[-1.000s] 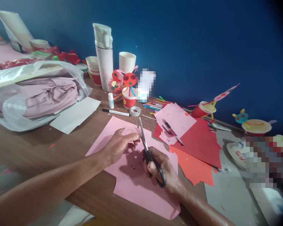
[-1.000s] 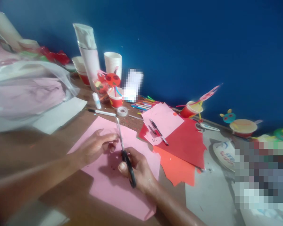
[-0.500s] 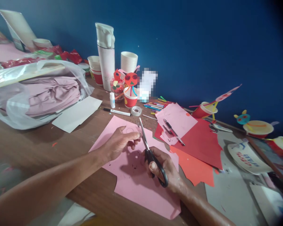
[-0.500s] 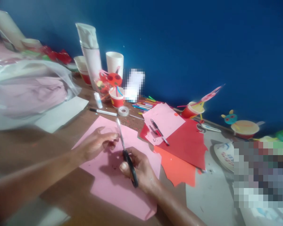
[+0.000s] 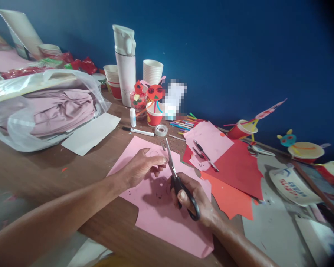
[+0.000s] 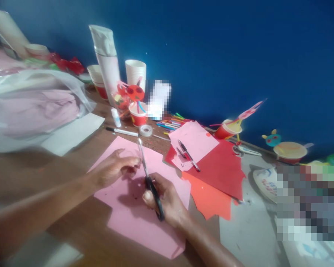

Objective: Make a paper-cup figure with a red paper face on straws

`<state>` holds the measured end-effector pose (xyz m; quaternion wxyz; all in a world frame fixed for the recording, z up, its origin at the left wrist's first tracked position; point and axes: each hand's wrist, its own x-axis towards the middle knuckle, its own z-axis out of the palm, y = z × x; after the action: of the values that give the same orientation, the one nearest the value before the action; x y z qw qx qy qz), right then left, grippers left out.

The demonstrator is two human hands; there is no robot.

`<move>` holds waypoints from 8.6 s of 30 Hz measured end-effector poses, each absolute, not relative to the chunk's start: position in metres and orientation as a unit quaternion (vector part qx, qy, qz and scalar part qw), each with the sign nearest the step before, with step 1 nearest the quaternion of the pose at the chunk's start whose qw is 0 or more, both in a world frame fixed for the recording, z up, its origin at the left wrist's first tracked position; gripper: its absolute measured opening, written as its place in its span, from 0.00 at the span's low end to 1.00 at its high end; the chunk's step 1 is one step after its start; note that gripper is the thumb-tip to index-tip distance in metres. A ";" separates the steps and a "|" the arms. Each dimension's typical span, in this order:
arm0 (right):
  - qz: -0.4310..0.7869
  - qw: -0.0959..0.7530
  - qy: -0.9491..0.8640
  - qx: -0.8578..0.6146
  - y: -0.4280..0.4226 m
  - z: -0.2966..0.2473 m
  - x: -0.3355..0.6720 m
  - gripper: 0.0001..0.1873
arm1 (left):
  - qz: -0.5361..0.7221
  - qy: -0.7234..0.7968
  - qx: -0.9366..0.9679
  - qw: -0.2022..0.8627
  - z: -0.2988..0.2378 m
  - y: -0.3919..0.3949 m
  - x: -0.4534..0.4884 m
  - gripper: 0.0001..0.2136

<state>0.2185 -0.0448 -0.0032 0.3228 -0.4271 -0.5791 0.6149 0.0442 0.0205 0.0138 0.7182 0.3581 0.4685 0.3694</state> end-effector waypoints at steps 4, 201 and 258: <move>0.617 0.319 -0.585 -0.420 -0.044 -0.004 0.220 0.24 | 0.371 0.467 0.358 0.719 0.015 0.021 0.044 0.09; 0.625 0.364 -0.533 -0.440 -0.052 -0.009 0.213 0.23 | 0.326 0.415 0.448 0.721 0.012 0.029 0.038 0.06; 0.625 0.333 -0.529 -0.468 -0.053 -0.006 0.214 0.24 | 0.265 0.447 0.535 0.666 0.022 0.038 0.029 0.06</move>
<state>0.2136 -0.0531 -0.0057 0.3329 -0.4680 -0.5286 0.6251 0.0290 0.0380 0.0216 0.6663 0.5347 0.4471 0.2651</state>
